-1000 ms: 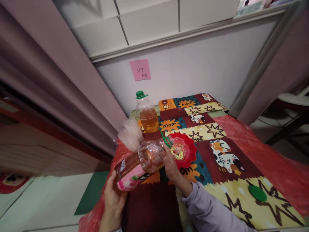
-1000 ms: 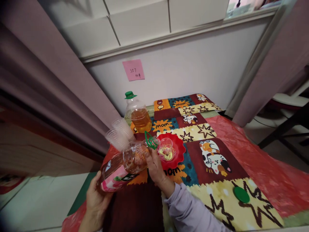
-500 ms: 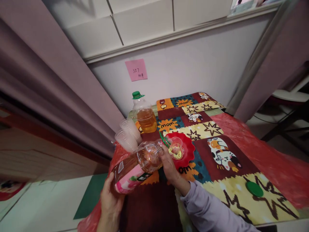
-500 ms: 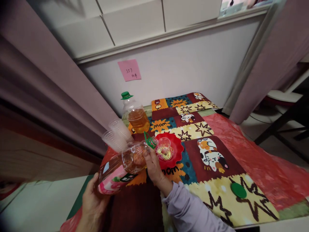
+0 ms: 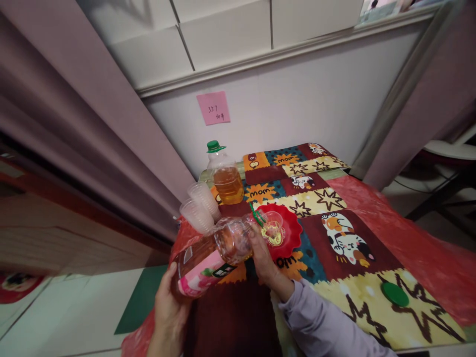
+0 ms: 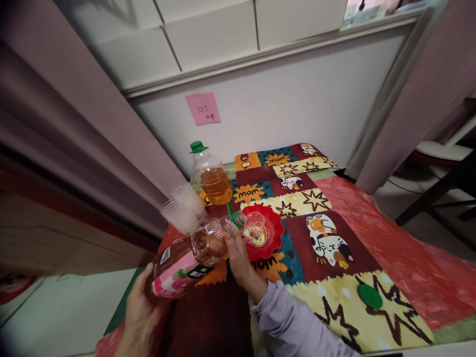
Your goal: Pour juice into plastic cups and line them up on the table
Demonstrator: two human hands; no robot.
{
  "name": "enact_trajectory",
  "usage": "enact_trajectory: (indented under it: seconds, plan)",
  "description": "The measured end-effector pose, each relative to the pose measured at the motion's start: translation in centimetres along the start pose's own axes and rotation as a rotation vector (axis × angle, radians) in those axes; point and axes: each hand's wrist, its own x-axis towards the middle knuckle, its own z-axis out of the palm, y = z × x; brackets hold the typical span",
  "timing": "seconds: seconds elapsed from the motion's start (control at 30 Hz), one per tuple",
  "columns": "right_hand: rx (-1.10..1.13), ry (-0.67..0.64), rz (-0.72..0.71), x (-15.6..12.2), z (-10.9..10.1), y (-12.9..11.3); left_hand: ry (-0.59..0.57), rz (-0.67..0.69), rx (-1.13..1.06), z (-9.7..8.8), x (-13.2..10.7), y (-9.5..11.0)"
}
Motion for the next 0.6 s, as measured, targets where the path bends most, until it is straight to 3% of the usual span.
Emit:
enact_trajectory:
  seconds: [0.33, 0.6]
  plan:
    - [0.081, 0.065, -0.009, 0.1, 0.3, 0.5, 0.056, -0.017, 0.029, 2.2, -2.0, 1.1]
    - [0.121, 0.076, 0.002, 0.1, 0.5, 0.4, 0.05, -0.007, 0.024, 2.7, -2.6, 1.5]
